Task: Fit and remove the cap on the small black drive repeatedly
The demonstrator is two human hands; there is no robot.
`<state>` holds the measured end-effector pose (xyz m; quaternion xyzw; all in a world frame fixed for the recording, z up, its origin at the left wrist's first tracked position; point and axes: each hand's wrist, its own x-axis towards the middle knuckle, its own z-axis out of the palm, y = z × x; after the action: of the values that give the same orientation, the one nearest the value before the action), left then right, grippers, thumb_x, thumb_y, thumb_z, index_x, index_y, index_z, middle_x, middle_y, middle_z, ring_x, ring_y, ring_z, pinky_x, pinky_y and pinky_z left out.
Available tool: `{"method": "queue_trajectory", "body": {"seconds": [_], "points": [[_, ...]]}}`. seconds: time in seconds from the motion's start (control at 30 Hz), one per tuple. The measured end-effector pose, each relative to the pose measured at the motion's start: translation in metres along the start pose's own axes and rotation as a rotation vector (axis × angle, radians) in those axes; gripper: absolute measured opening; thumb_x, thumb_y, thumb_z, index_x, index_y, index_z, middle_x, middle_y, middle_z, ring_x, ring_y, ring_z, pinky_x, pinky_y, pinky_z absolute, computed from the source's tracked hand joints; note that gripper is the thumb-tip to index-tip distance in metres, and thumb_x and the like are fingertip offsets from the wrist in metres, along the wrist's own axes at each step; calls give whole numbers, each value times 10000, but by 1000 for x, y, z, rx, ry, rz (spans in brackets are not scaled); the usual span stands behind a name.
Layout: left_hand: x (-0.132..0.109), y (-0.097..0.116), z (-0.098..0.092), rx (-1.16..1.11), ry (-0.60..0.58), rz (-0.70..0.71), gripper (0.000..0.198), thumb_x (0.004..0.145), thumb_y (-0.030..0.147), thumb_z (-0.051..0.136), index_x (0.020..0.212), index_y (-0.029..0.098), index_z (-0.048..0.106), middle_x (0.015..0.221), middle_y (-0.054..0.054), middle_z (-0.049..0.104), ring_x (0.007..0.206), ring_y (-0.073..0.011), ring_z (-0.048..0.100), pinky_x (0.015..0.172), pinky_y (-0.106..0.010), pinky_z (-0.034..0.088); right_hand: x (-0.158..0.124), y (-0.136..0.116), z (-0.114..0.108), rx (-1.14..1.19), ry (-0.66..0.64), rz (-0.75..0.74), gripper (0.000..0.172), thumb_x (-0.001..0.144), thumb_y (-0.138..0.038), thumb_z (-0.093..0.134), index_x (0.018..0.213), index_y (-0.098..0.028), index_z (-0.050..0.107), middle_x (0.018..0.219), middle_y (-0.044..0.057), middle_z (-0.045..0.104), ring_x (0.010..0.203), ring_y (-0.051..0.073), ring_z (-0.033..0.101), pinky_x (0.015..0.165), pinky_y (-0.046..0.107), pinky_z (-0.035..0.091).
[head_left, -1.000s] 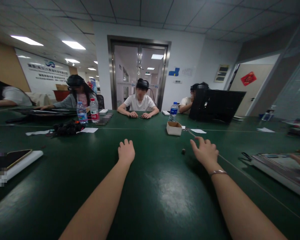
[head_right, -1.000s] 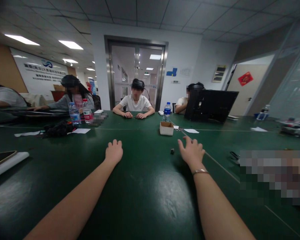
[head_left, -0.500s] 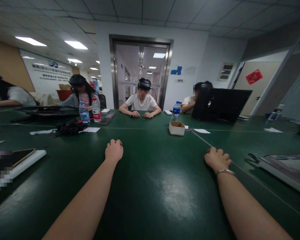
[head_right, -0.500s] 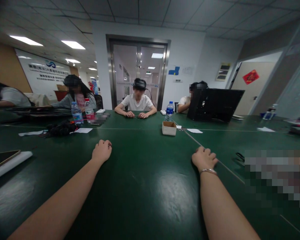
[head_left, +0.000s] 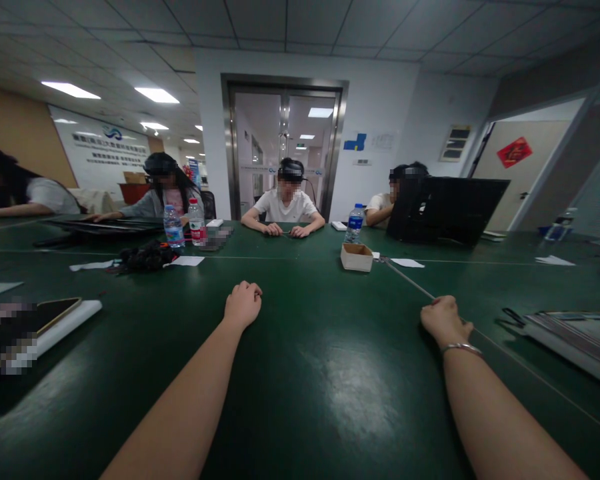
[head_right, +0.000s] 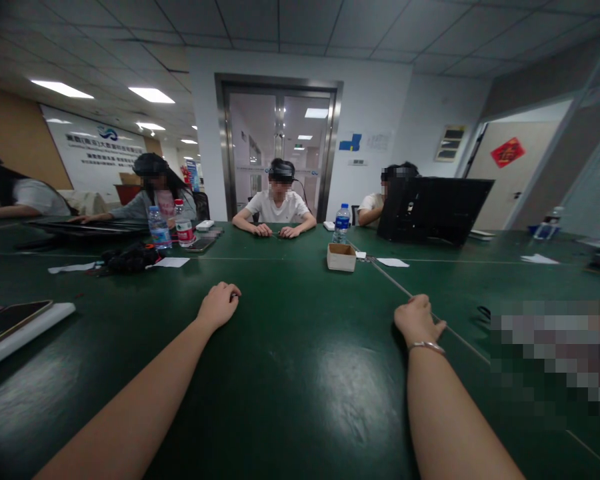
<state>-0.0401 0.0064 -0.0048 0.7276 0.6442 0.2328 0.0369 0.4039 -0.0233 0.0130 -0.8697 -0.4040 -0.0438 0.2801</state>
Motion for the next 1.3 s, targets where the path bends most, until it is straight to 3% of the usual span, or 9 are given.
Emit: {"method": "queue_trajectory", "body": {"seconds": [0.13,0.27,0.4,0.47,0.57,0.73,0.83,0.93,1.3], "points": [[4,1,10,-51,53,27,220,816,241,467,966,214,626,1103,-100,510,1032,-228,513,879,-357,409,-6,-4,-5,53,-51,90,345,795,-228,362,1092,-109,492,1129,209,547,1081,330,548,977,562,289],[8,1,12,-87,25,8,221,832,255,450,955,220,630,1043,-100,532,1026,-245,510,899,-382,398,-14,-8,-9,-34,66,53,346,809,-278,381,1063,-97,530,1136,233,512,1067,352,532,914,528,334],[8,11,9,-179,-19,28,206,840,295,456,930,230,629,1016,-87,518,1000,-242,520,888,-391,411,-25,-29,-11,-145,329,-218,316,829,-281,402,1022,-86,560,1083,228,506,1049,357,477,883,506,325],[8,22,11,-266,-25,83,188,841,298,466,913,228,625,1008,-73,501,976,-218,530,887,-371,420,-39,-51,-10,-163,347,-425,303,839,-268,412,1032,-88,561,1066,212,508,1037,332,455,882,474,326],[8,44,19,-469,23,159,165,844,290,478,897,221,618,1010,-55,483,945,-173,538,899,-330,428,-77,-93,1,-132,171,-735,257,837,-250,443,1012,-121,581,1050,171,528,1061,297,425,924,424,315],[15,64,36,-788,150,61,136,827,262,518,883,192,621,958,-57,532,927,-154,544,910,-311,427,-153,-166,49,410,-464,-994,265,853,-323,472,1053,-203,597,1043,92,577,991,218,500,906,351,372],[21,56,39,-939,212,-28,177,832,286,518,932,185,623,944,-59,573,939,-161,548,902,-312,425,-175,-201,75,811,-648,-810,234,858,-291,453,1007,-218,617,973,64,622,944,196,545,879,343,404],[25,45,37,-1022,265,-111,233,847,315,492,993,180,614,952,-65,593,934,-163,558,874,-311,433,-178,-221,85,1002,-783,-621,179,815,-273,506,929,-218,633,876,28,650,882,180,574,838,327,432],[22,51,31,-1122,215,-23,149,745,264,596,860,177,635,891,-46,627,895,-168,578,857,-319,446,-169,-217,75,1215,-920,-435,180,664,-182,609,840,-147,612,775,5,642,744,132,579,774,281,440]]}}
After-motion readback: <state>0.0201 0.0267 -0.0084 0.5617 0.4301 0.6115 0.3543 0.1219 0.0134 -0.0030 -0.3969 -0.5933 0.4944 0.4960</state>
